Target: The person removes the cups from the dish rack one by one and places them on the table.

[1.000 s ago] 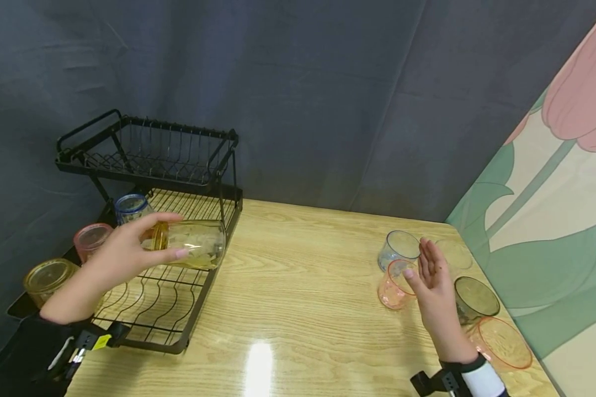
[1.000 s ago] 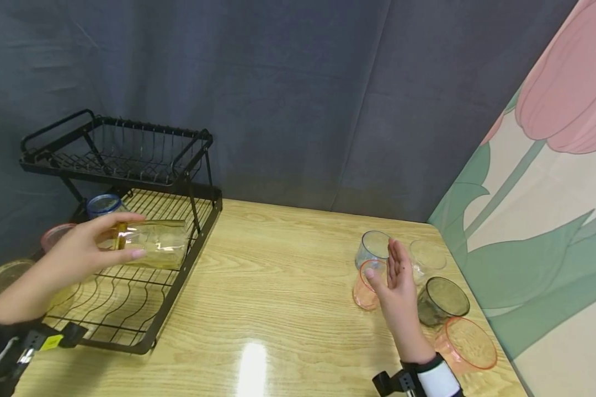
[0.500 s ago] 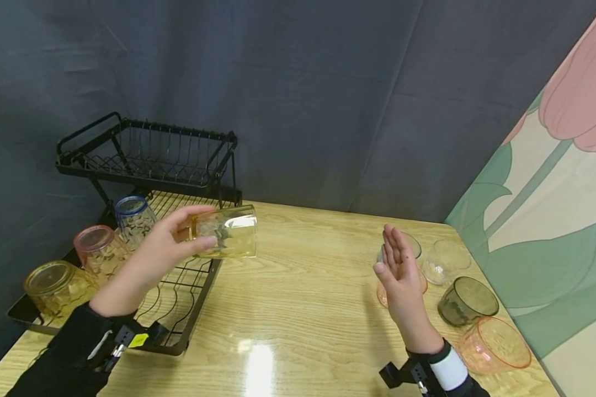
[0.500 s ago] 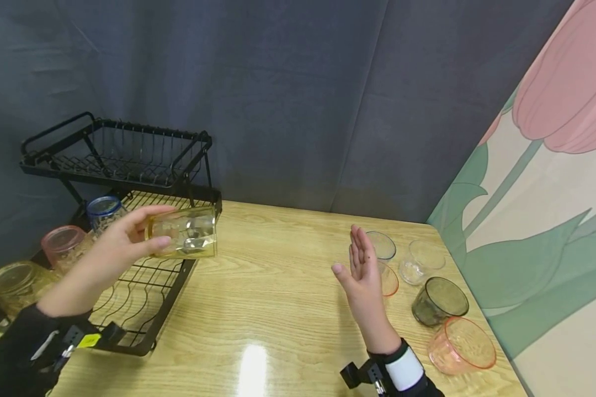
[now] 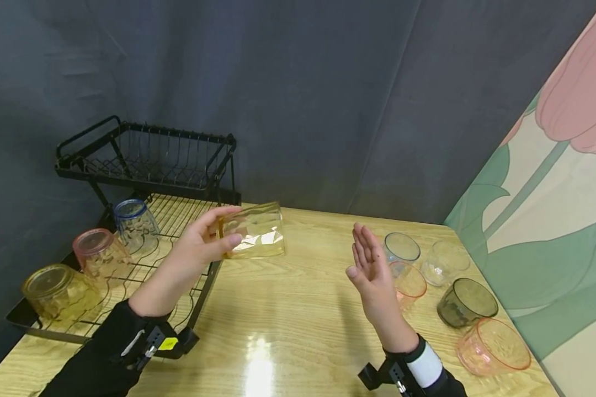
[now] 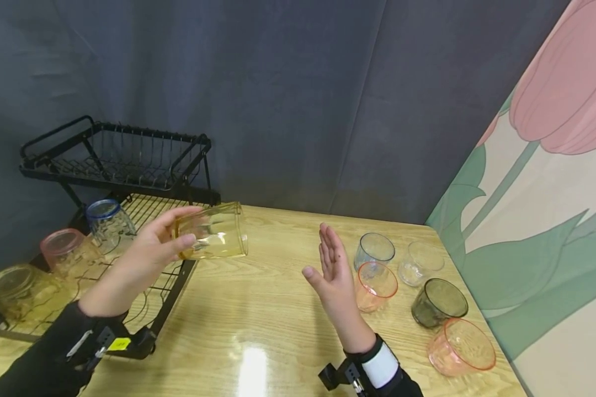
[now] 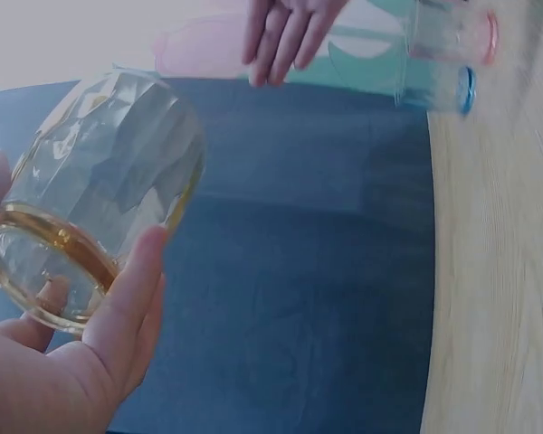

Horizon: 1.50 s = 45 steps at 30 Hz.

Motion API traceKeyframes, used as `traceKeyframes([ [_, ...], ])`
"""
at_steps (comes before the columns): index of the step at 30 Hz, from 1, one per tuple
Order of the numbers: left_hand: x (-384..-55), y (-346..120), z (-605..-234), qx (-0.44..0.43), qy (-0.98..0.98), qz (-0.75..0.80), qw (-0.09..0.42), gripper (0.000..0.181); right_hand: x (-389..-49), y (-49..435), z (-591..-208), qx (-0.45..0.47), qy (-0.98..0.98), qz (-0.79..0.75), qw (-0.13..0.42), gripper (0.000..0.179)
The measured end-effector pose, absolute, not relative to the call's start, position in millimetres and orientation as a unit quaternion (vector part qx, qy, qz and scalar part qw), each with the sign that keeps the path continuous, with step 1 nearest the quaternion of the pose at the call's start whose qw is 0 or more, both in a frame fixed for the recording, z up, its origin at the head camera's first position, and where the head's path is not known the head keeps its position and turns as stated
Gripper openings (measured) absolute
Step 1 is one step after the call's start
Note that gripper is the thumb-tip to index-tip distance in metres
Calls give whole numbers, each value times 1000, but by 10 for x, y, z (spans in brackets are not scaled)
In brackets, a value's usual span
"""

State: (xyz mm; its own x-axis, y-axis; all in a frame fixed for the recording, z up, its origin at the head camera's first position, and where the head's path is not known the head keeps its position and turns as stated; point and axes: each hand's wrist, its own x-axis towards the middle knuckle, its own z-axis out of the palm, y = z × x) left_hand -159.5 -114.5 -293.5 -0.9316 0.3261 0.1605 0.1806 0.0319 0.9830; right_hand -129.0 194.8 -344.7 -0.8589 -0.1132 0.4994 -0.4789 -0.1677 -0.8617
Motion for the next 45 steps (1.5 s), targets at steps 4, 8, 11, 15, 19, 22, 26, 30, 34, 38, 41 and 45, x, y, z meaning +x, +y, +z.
traceKeyframes([
  [4,-1590,-1047,-2948,169,683,707,67,54,-1283,1897,-3445,242,-633,726,119,76],
  [8,-1593,-917,-2972,176,643,741,81,55,-1288,1826,-3448,250,-630,726,113,78],
  [11,-1587,-813,-2992,184,625,753,91,56,-1298,1771,-3462,259,-620,734,106,80],
  [15,-1563,-692,-3025,192,608,764,100,62,-1305,1700,-3485,265,-608,743,88,82],
  [19,-1532,-586,-3065,198,582,780,112,65,-1292,1630,-3499,248,-618,744,57,87],
  [22,-1508,-516,-3094,202,568,788,124,66,-1272,1576,-3493,236,-627,741,38,92],
  [26,-1486,-444,-3133,211,561,789,138,70,-1263,1522,-3474,246,-620,744,35,95],
  [30,-1481,-401,-3154,221,558,787,145,73,-1268,1500,-3450,250,-600,759,40,101],
  [34,-1479,-388,-3168,229,556,784,153,72,-1261,1495,-3426,240,-589,770,48,101],
  [38,-1482,-380,-3188,236,558,777,173,68,-1251,1501,-3410,242,-570,783,59,93],
  [41,-1483,-379,-3198,234,564,770,185,67,-1245,1517,-3394,246,-547,798,59,87],
  [45,-1481,-382,-3200,230,571,763,196,65,-1251,1553,-3374,256,-526,809,48,78],
])
